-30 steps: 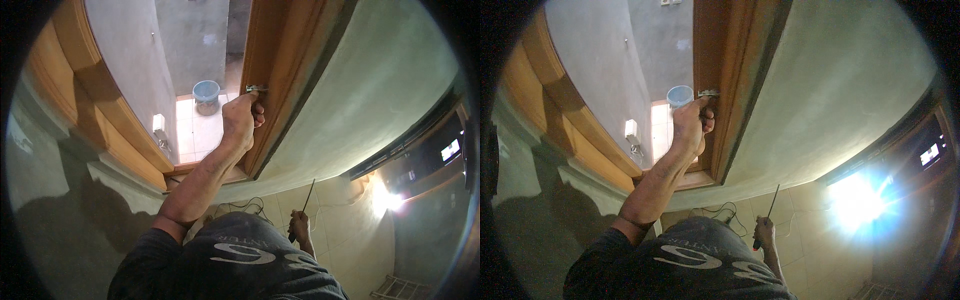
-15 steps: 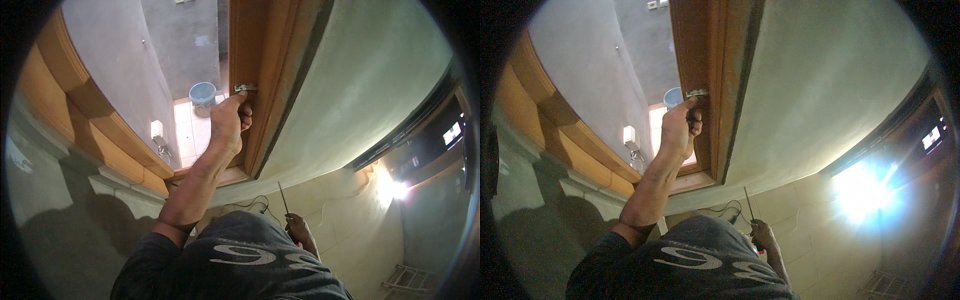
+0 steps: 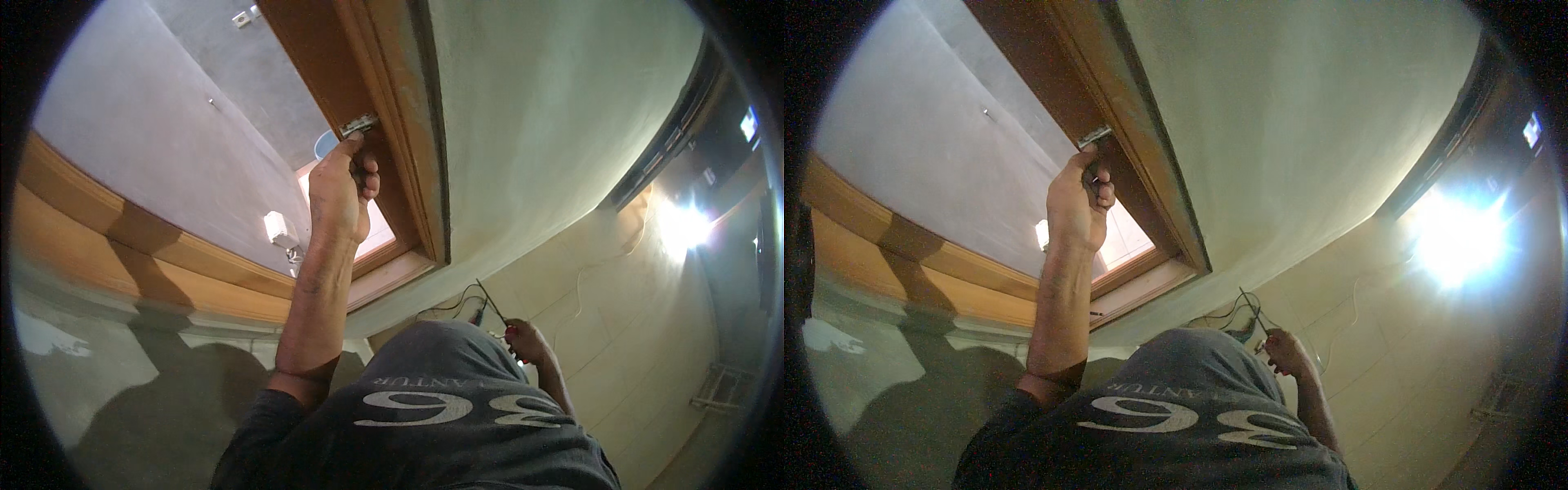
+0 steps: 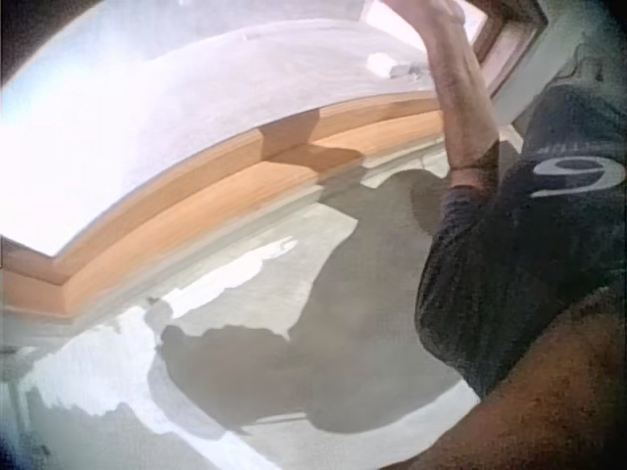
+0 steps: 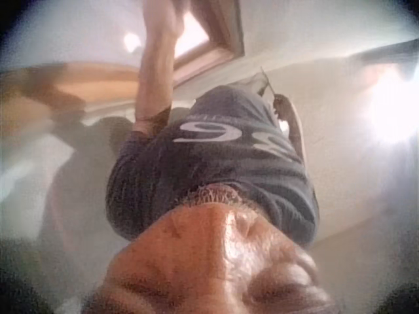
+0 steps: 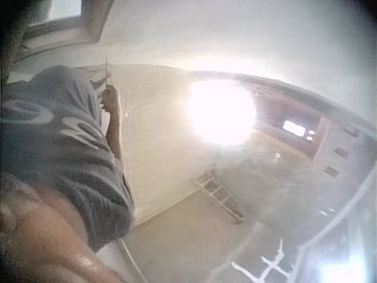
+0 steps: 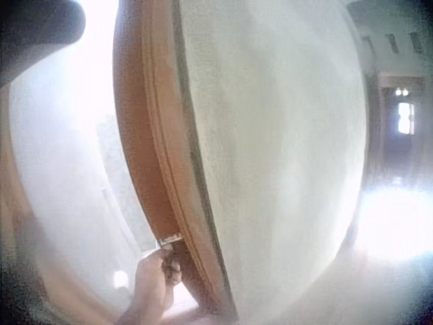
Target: The person installs a door latch and strike plate on a wooden door frame. They use a hammer to drive nails into the frame and a screwdriver to tighten screws on the latch mechanism. The person moves between the door frame and a nearby work area to retrieve tools.
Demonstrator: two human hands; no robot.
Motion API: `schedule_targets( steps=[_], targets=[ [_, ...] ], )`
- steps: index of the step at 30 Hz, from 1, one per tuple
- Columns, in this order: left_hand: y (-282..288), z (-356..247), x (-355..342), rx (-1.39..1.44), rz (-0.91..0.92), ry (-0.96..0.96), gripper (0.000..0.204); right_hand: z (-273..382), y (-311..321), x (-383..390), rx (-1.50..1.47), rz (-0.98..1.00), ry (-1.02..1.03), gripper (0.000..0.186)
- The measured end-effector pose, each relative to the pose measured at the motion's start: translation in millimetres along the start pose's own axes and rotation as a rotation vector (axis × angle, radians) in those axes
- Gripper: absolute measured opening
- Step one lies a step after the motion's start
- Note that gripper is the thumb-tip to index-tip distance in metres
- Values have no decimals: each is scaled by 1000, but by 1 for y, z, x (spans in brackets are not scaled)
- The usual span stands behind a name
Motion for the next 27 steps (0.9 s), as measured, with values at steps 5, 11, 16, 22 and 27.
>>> schedule_targets(
  steps=[5, 11, 16, 22, 27],
  targets=[
    [-1, -1, -1, 12, 12, 15, 12, -2, -6, -4, -34, -4, 26, 40],
    [-1, 2, -1, 174, 83, 87, 11, -10, -10, -8, -3, -7, -17, 38],
    [-2, 5, -1, 169, 33, 52, 13, -15, -10, -11, 51, -54, -25, 34],
    [-2, 4, 4, 147, 41, 66, 21, 0, -9, -14, 195, -29, 112, 42],
    [-4, 4, 6, 205, 117, 92, 20, 18, -8, -8, 267, -54, 89, 44]
  ],
)
Point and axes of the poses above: each hand's wrist, its own x-axis away from the middle knuckle, its own y-axis out of the back of the hand, z = x × y, the point moved 4 cm from there along -x, towards the middle knuckle, and after that the axes turned 6 degrees about y, right-handed, at the moved point
